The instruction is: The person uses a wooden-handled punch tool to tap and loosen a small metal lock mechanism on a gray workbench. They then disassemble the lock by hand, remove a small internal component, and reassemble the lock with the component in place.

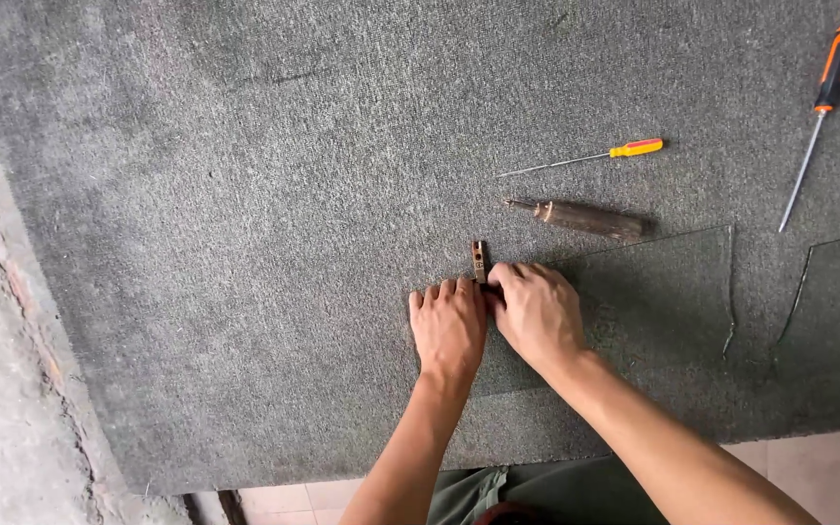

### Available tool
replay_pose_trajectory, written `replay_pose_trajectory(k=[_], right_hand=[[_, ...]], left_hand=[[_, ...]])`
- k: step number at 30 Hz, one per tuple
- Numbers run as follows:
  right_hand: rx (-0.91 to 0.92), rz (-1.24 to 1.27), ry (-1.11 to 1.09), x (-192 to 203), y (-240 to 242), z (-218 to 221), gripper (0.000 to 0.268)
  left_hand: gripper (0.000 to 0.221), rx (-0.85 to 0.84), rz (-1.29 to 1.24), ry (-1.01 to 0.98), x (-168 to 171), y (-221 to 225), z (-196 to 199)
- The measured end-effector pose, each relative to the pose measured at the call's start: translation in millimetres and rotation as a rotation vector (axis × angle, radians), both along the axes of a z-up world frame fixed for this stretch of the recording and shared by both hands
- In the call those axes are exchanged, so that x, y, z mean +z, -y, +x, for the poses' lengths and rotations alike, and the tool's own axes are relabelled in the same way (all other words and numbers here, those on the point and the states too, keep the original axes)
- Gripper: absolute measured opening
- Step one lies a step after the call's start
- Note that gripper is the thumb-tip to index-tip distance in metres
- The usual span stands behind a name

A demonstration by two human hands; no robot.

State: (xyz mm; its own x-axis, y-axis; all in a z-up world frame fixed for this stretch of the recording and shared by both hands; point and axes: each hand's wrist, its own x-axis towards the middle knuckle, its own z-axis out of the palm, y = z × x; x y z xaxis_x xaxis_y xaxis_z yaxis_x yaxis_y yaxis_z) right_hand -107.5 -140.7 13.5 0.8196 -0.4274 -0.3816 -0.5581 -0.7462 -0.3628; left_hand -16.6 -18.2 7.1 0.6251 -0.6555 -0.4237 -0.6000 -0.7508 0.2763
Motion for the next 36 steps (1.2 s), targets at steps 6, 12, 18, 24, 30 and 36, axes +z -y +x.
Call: replay_pose_trajectory(k=[6, 12, 18, 24, 30, 36], right_hand=[[-0.006, -0.003, 0.041, 7.8, 2.1, 3.9, 0.009], [-0.036, 0.045, 0.026, 5.6, 1.7, 0.5, 0.015], [-0.049, 0.01, 0.153, 7.1, 12.0, 4.1, 0.011], [-0.113, -0.005, 0.293, 7.5, 44.1, 15.1, 0.01], [-0.035, 0.0, 0.174, 23.0, 47.4, -1.9, 0.024], [0.135, 0.014, -0.017, 30.5, 39.7, -10.8, 0.046]], left_hand=[[0.03, 0.03, -0.051, 0.037, 8.3, -7.2, -4.3], [0.023, -0.009, -0.059, -0.009, 11.0, -5.6, -3.3], [0.025, 0.059, 0.012, -0.05, 17.0, 2.0, 5.6], [0.026, 0.149, -0.06, 0.028, 13.6, 1.9, 33.5], [0.02, 0.103, -0.148, 0.089, 10.0, -18.8, 31.9], [0.031, -0.004, -0.113, -0.08, -8.3, -34.0, 20.7]])
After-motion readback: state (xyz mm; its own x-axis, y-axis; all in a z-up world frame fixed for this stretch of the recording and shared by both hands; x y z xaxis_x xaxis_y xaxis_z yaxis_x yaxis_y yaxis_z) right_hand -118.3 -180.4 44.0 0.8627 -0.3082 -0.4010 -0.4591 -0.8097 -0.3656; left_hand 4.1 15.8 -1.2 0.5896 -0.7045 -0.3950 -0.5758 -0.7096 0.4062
